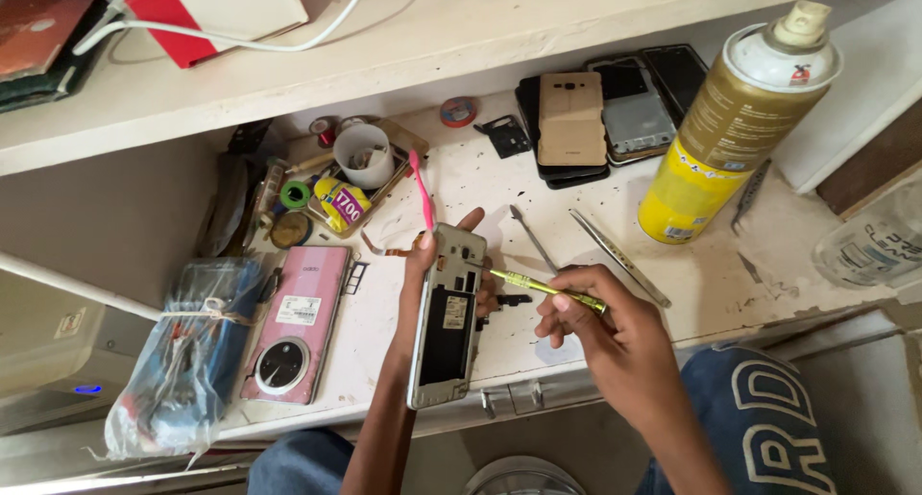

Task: The person disassembles a white smartphone using a screwdriver and tweezers, removes the back cover, and manipulates internal components. They then handle a gold-colored smartphone, remove its back cover, and continue working on the internal parts.

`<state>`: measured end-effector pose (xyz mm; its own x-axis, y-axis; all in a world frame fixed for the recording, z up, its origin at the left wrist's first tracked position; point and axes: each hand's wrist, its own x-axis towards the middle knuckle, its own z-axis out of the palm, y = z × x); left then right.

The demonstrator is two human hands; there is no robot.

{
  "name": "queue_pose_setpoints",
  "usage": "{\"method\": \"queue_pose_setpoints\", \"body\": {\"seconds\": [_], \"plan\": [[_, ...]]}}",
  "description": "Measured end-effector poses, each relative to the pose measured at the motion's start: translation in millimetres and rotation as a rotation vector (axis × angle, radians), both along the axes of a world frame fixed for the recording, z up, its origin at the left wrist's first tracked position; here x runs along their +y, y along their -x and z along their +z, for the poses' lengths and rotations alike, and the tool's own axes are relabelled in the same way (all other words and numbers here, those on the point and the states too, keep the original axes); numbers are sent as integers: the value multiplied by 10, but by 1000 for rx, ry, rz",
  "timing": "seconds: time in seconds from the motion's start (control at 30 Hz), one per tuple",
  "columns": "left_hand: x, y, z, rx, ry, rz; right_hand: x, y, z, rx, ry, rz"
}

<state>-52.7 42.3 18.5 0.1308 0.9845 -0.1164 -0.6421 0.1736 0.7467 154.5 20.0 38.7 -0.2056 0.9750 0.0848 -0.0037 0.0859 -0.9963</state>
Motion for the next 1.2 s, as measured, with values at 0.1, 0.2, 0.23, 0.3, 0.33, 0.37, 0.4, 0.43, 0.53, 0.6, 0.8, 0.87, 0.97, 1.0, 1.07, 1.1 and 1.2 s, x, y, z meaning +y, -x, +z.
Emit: {"method": "queue_pose_setpoints", "body": {"seconds": [0.1, 0.2, 0.23, 0.3, 0.33, 0.37, 0.4, 0.43, 0.53, 0.6, 0.8, 0.87, 0.97, 1.0, 1.07, 1.1, 1.2], "plan": [[27, 5, -42, -5, -19, -16, 11, -20, -12, -9, -14, 5], [30, 2, -66, -51, -33, -61, 19, -27, -12, -38, -50, 1], [29, 0, -68, -45, -36, -58, 21, -31, -8, -45, -61, -1], [25, -4, -65, -39, -44, -60, 22, -34, 3, -72, -78, -4], [23, -4, -59, -29, -42, -59, 22, -38, 12, -91, -83, -5], [23, -5, -53, -20, -41, -60, 24, -43, 19, -110, -87, -8], [20, -5, -46, -10, -38, -61, 24, -49, 29, -119, -104, -8], [22, -4, -39, -4, -34, -62, 26, -54, 37, -127, -120, -7], [19, -4, -23, 3, -30, -67, 26, -70, 63, -155, -155, -13], [19, -9, -15, -5, -43, -73, 26, -74, 79, -172, -163, -18], [22, -33, -7, 8, -54, -45, 2, -55, 116, -165, -186, -37], [19, -35, -10, -10, -54, -57, -6, -50, 127, -195, -182, -58], [20, -31, -17, -7, -74, -72, -4, -42, 142, -226, -211, -72], [22, -28, -20, -2, -84, -78, -2, -39, 147, -203, -220, -70], [34, -25, -30, -33, -80, -97, 1, -31, 156, -159, -234, -68], [39, -23, -37, -49, -78, -107, -1, -29, 160, -161, -228, -72], [49, -15, -53, -39, -93, -117, -18, -16, 178, -167, -219, -82]]}}
